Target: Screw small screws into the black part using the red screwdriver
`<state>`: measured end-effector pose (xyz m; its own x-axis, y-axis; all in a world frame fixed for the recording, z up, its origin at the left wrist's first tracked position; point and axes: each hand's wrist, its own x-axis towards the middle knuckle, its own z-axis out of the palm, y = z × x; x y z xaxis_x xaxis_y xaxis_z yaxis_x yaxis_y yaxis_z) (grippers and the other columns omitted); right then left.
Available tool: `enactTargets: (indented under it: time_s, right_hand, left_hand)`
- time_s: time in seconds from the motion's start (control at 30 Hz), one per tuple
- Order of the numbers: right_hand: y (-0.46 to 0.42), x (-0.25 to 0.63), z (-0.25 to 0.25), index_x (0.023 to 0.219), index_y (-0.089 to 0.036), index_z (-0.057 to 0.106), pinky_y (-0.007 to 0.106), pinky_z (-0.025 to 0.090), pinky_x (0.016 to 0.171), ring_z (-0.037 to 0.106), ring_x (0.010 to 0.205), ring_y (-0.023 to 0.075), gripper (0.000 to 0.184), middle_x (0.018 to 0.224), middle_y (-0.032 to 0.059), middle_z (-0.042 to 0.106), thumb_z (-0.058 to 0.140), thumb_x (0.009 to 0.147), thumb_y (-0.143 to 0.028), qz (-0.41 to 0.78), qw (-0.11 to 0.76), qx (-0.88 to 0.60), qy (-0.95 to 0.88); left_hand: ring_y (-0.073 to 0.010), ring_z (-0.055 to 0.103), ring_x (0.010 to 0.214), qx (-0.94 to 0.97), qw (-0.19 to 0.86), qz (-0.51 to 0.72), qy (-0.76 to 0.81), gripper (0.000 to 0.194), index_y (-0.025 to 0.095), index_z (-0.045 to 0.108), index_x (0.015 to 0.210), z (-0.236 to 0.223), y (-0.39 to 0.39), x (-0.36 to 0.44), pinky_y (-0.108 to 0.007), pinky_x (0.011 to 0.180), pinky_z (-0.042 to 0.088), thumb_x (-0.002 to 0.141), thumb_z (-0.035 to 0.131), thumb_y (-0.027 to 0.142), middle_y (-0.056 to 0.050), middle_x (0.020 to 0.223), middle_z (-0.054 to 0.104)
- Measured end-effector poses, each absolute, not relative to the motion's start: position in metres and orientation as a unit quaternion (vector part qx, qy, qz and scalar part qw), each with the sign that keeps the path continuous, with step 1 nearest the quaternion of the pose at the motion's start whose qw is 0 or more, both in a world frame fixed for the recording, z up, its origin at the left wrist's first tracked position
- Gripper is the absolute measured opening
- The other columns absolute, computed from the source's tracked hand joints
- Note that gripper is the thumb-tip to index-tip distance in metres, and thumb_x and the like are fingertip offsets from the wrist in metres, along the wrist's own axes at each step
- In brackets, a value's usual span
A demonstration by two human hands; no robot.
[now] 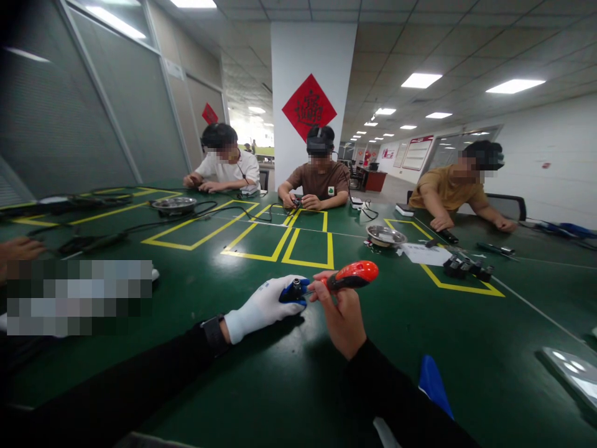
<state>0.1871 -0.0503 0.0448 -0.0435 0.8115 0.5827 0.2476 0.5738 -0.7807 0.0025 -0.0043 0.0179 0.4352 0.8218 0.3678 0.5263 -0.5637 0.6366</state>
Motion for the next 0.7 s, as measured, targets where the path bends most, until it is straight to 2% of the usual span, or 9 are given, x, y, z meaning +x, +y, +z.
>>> enactTargets:
  time_s: [0.13, 0.33, 0.43, 0.53, 0.7]
  right_hand:
    - [-0.049, 0.187, 0.044, 0.098, -0.020, 0.057, 0.032, 0.051, 0.069, 0.064, 0.069, 0.0160, 0.018, 0.086, 0.0037, 0.065, 0.049, 0.091, -0.034, 0.256, 0.574, -0.385, -0.676]
    - [-0.048, 0.189, 0.042, 0.097, -0.020, 0.060, 0.034, 0.050, 0.071, 0.063, 0.070, 0.0166, 0.019, 0.089, 0.0051, 0.066, 0.049, 0.091, -0.034, 0.235, 0.572, -0.391, -0.681]
    - [-0.047, 0.189, 0.045, 0.092, -0.020, 0.062, 0.037, 0.049, 0.080, 0.063, 0.083, 0.0198, 0.015, 0.091, 0.0056, 0.065, 0.053, 0.088, -0.031, 0.201, 0.580, -0.390, -0.687]
    - [-0.047, 0.187, 0.050, 0.089, -0.021, 0.061, 0.039, 0.045, 0.089, 0.061, 0.096, 0.0222, 0.009, 0.096, 0.0055, 0.065, 0.062, 0.083, -0.027, 0.201, 0.611, -0.359, -0.676]
    - [-0.051, 0.184, 0.053, 0.106, -0.027, 0.049, 0.036, 0.048, 0.077, 0.061, 0.069, 0.0156, 0.022, 0.075, -0.0033, 0.059, 0.057, 0.086, -0.024, 0.336, 0.625, -0.318, -0.629]
  left_hand:
    - [-0.0232, 0.063, 0.099, 0.803, 0.231, 0.341, 0.431, 0.050, 0.023, 0.058, 0.118, 0.019, -0.005, 0.002, -0.032, 0.090, 0.047, 0.071, 0.068, 0.038, -0.004, 0.110, 0.067]
    - [-0.0210, 0.064, 0.084, 0.805, 0.235, 0.328, 0.435, 0.032, 0.021, 0.065, 0.099, 0.025, -0.007, 0.002, -0.029, 0.077, 0.048, 0.072, 0.066, 0.038, -0.003, 0.092, 0.069]
    - [-0.0180, 0.063, 0.074, 0.802, 0.258, 0.328, 0.427, 0.026, 0.019, 0.065, 0.093, 0.027, -0.009, 0.003, -0.027, 0.070, 0.047, 0.074, 0.064, 0.036, -0.001, 0.083, 0.069]
    - [-0.0171, 0.062, 0.073, 0.799, 0.269, 0.333, 0.422, 0.024, 0.019, 0.065, 0.092, 0.028, -0.010, 0.003, -0.026, 0.067, 0.046, 0.074, 0.063, 0.035, 0.000, 0.081, 0.068]
    - [-0.0170, 0.061, 0.072, 0.794, 0.270, 0.337, 0.429, 0.025, 0.019, 0.066, 0.093, 0.032, -0.013, 0.004, -0.025, 0.067, 0.045, 0.074, 0.063, 0.035, 0.000, 0.081, 0.068]
